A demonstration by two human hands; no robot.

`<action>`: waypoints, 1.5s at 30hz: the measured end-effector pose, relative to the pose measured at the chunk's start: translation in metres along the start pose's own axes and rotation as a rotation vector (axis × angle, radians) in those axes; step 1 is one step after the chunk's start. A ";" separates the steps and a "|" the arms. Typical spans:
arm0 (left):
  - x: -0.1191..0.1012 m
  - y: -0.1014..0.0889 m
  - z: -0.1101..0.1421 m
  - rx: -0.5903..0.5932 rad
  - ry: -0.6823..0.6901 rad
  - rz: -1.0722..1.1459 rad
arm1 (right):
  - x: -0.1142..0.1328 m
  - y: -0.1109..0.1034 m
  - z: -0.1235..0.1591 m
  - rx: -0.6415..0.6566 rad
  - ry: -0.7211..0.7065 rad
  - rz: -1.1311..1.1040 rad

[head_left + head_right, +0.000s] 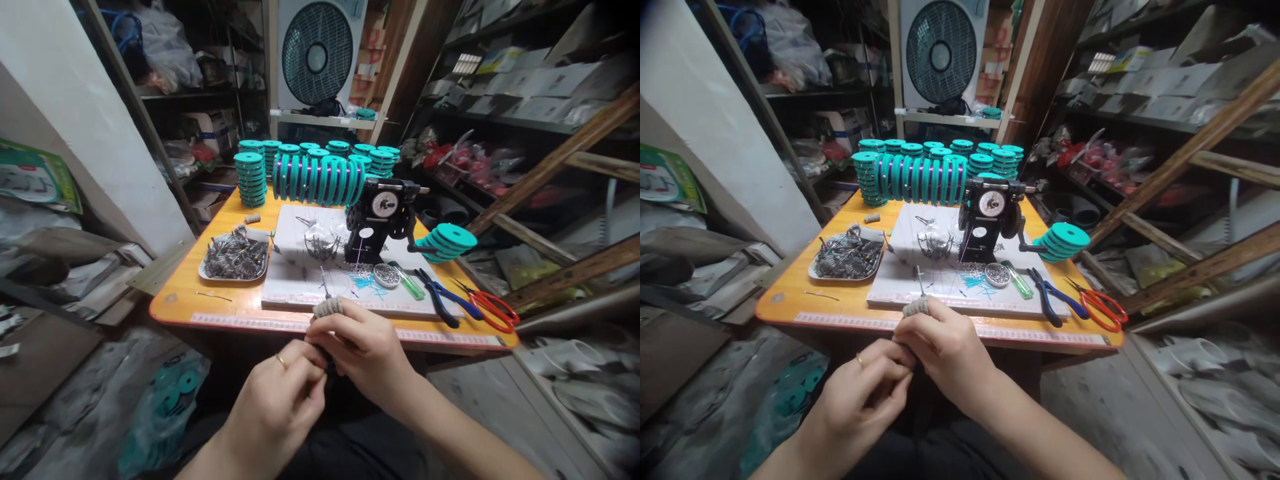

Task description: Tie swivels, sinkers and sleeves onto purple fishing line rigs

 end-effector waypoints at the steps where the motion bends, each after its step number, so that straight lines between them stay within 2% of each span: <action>1: 0.009 0.002 -0.002 0.028 -0.064 0.189 | 0.001 -0.003 0.005 -0.012 -0.015 0.000; 3: 0.022 0.014 -0.005 0.089 -0.163 0.633 | 0.012 -0.008 0.014 0.004 -0.117 0.003; 5: 0.026 0.030 -0.006 0.167 -0.201 0.988 | 0.021 -0.003 0.019 0.113 -0.202 -0.005; 6: 0.026 0.036 -0.007 0.199 -0.209 1.094 | 0.022 0.001 0.021 0.182 -0.200 -0.021; 8: 0.027 0.044 -0.007 0.240 -0.221 1.173 | 0.016 0.008 0.023 0.279 -0.123 -0.055; 12: 0.027 0.047 -0.007 0.249 -0.204 1.158 | 0.014 0.007 0.027 0.241 -0.109 -0.082; 14: 0.026 0.036 -0.007 0.163 -0.134 0.971 | 0.012 0.005 0.026 0.207 -0.066 -0.091; 15: 0.023 0.026 -0.005 0.085 -0.075 0.786 | 0.011 0.004 0.023 0.188 -0.046 -0.084; 18: -0.011 -0.004 0.010 -0.227 0.190 0.000 | 0.012 -0.001 0.010 0.093 -0.026 -0.037; 21: -0.046 0.002 0.031 -0.422 0.448 -0.600 | 0.002 0.003 -0.003 0.063 0.051 -0.036; 23: -0.052 0.009 0.034 -0.416 0.547 -0.738 | -0.001 0.006 -0.006 0.072 0.063 -0.019; 25: -0.041 0.004 0.024 -0.304 0.493 -0.564 | -0.002 0.005 -0.001 0.072 0.046 -0.007; 27: -0.009 -0.004 0.005 -0.147 0.245 -0.066 | 0.003 0.003 0.008 0.081 -0.016 -0.004; 29: 0.026 0.009 -0.004 -0.003 -0.032 0.545 | 0.011 0.006 0.017 0.164 -0.099 -0.014; 31: 0.036 0.032 -0.004 0.110 -0.184 0.995 | 0.014 0.012 0.023 0.257 -0.125 -0.041; 33: 0.033 0.046 -0.005 0.192 -0.227 1.190 | 0.011 0.013 0.025 0.276 -0.096 -0.062; 36: 0.031 0.052 -0.005 0.231 -0.240 1.226 | 0.014 0.010 0.026 0.260 -0.112 -0.063; 38: 0.031 0.046 -0.005 0.199 -0.195 1.097 | 0.010 0.011 0.024 0.289 -0.046 -0.120; 39: 0.030 0.036 -0.005 0.141 -0.141 0.944 | 0.007 0.010 0.022 0.278 -0.009 -0.142; 40: 0.025 0.023 -0.003 0.054 -0.059 0.726 | 0.006 0.008 0.019 0.251 0.015 -0.152; 42: 0.001 -0.004 0.007 -0.181 0.150 0.169 | 0.008 0.002 0.012 0.167 0.003 -0.122; 43: -0.014 -0.009 0.015 -0.290 0.248 -0.097 | 0.010 0.000 0.007 0.122 -0.022 -0.088; 45: -0.039 -0.003 0.028 -0.421 0.419 -0.509 | 0.007 0.003 -0.002 0.086 -0.014 -0.048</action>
Point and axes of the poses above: each hand's wrist, its own z-axis away from the middle knuckle, its own y-axis out of the palm, x = y × z, the point moved 9 cm from there along -z, towards the middle knuckle, and after that the axes turned 15 degrees about x, right-handed, at the moved point
